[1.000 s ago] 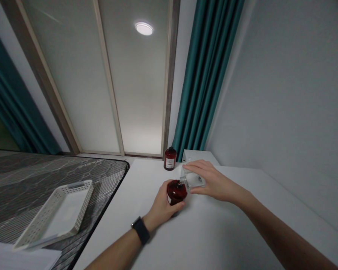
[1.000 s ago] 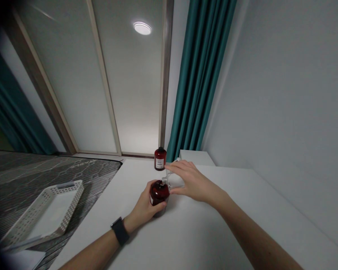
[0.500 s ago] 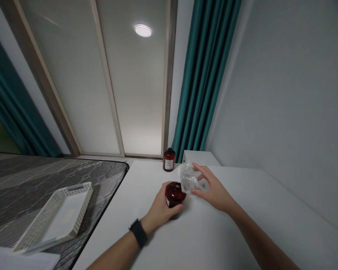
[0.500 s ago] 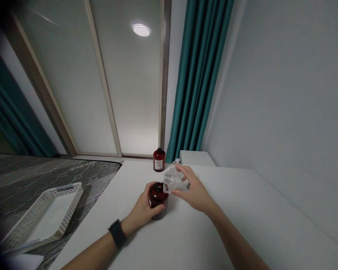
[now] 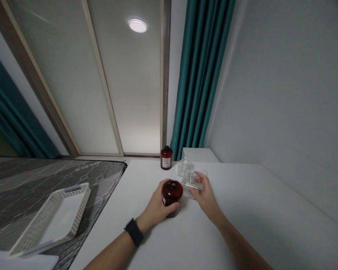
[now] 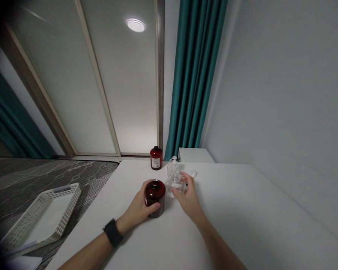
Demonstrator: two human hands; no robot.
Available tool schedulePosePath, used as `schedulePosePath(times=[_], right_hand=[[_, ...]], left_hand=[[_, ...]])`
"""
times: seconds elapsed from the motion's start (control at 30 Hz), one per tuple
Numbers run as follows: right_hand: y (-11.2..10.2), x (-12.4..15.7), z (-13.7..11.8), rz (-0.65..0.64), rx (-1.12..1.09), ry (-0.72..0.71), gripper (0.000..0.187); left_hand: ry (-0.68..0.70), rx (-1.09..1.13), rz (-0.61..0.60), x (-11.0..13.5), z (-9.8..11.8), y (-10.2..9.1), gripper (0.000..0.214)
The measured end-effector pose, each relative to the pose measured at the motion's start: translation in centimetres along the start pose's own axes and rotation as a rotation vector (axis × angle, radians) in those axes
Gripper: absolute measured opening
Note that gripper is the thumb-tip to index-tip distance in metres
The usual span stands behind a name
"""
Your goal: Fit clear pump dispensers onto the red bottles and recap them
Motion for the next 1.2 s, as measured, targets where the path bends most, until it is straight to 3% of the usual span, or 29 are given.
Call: schedulePosePath(times=[0.3, 0.57, 0.67, 0.8, 1.1, 1.2], right_hand=[[-0.8, 1.5, 1.9, 0.232, -0.205, 0.072, 0.053], [-1.1, 1.3, 2.8, 0.249, -0.185, 0.115, 0.054], [-1.1, 1.3, 3.0, 0.253, -0.191, 0.111, 0.055], [-1.1, 1.3, 2.7, 0.252, -0.178, 0.093, 0.055], [-1.3, 1.3, 2.2, 0.247, -0.211, 0.098, 0.054], [-1.3, 1.2, 2.0, 0.243, -0.205, 0.091, 0.054]], left_hand=[[0.077, 0.058, -0.123, -0.1, -0.6, 0.0, 0.091], [0.105, 0.148, -0.136, -0.1, 1.3, -1.3, 0.062], [0.151, 0.089, -0.101, -0.1, 1.9, -1.1, 0.065], [0.084, 0.030, -0.051, -0.2, 1.4, -0.7, 0.067], [0.058, 0.322, -0.266, -0.8, 0.8, -0.2, 0.069], [0.071, 0.285, -0.244, -1.1, 1.2, -0.1, 0.065]])
Point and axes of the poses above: each hand's wrist, its own x-axis away from the middle knuckle, its own y-axis out of the palm, z = x × y, the point moved 10 cm from there along -x, towards the middle knuckle, and after that the axes turned 2 degrees about x, right-handed, at the moved point
